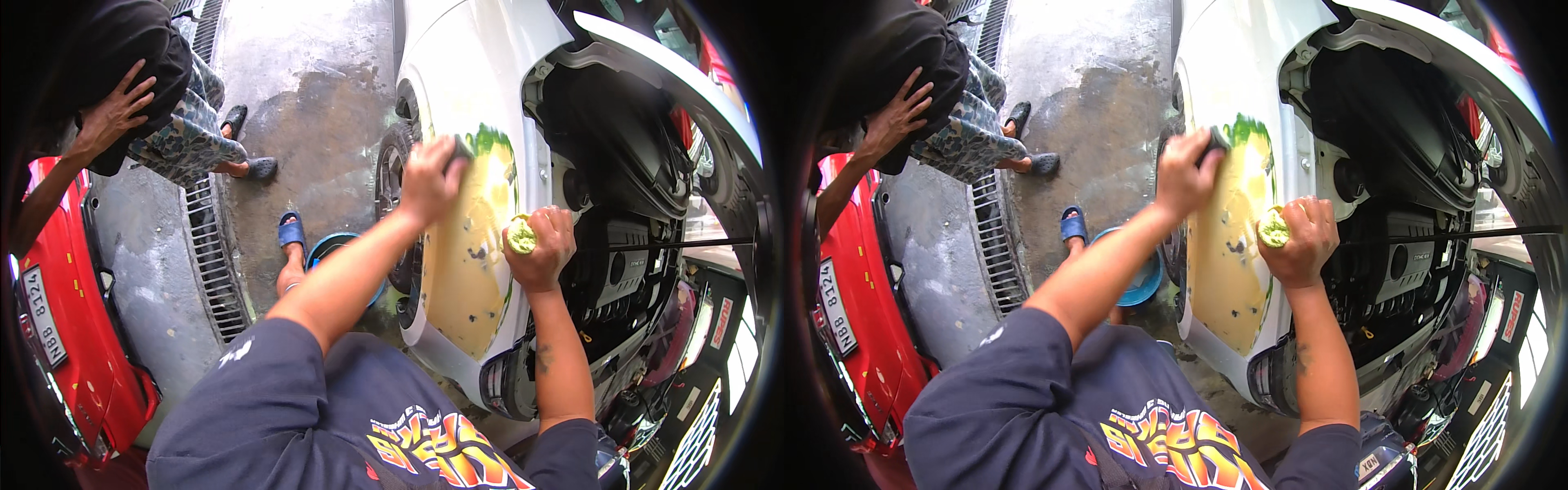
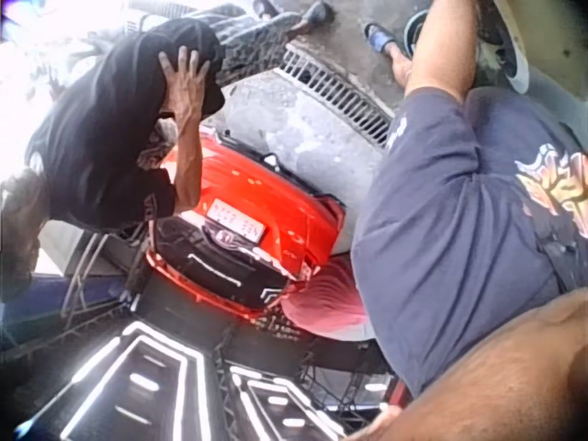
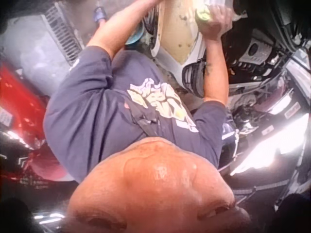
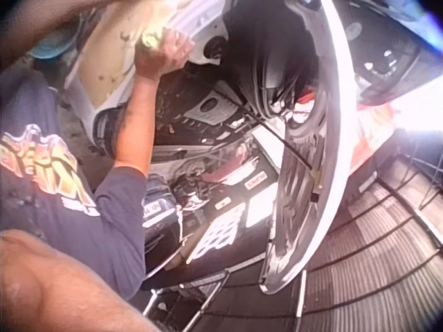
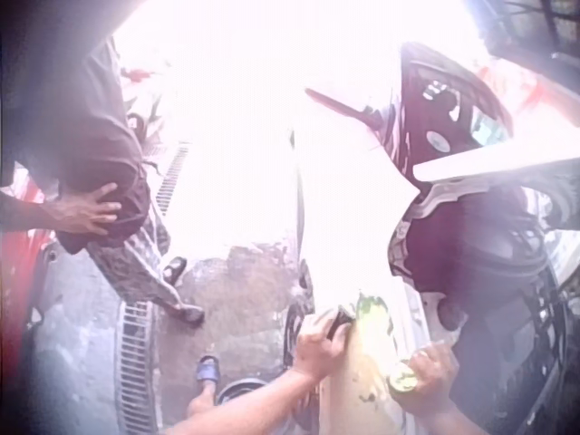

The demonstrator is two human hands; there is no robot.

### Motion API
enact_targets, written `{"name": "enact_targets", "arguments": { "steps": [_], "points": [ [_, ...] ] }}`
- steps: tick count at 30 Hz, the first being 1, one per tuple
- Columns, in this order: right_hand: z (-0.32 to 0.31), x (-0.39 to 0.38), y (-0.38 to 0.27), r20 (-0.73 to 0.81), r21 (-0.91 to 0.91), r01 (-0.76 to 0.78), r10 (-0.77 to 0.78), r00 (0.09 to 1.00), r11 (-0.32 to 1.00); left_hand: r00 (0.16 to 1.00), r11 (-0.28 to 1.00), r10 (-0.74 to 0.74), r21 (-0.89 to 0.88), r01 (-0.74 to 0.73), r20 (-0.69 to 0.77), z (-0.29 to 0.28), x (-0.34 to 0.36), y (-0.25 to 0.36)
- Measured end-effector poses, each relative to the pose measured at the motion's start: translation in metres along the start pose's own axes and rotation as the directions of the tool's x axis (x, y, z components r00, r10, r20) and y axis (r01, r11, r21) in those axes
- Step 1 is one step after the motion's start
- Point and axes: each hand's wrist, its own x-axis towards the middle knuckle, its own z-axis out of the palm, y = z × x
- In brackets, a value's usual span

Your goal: The person wet-sands a patched area on the front fender of a white car using a sanding block and a yellow cloth, frequently dipping the block into a bucket of water.

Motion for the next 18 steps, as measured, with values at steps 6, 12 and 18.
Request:
{"name": "enact_targets", "arguments": {
  "steps": [6, 12, 18],
  "points": [
    [0.006, 0.005, -0.004, -0.027, 0.043, -0.014, 0.015, 1.0, 0.999, 0.89, 0.891, -0.446, -0.049, 0.452, 0.099, 0.008, 0.094, -0.024],
    [0.001, 0.0, 0.002, -0.015, 0.052, -0.035, 0.035, 0.999, 0.998, 0.994, 0.99, -0.11, -0.095, 0.107, -0.017, 0.007, -0.002, 0.016],
    [0.007, 0.005, 0.0, -0.038, 0.05, -0.02, 0.022, 0.999, 0.999, 0.921, 0.921, -0.388, 0.036, 0.387, 0.03, 0.013, 0.08, -0.007]
  ]
}}
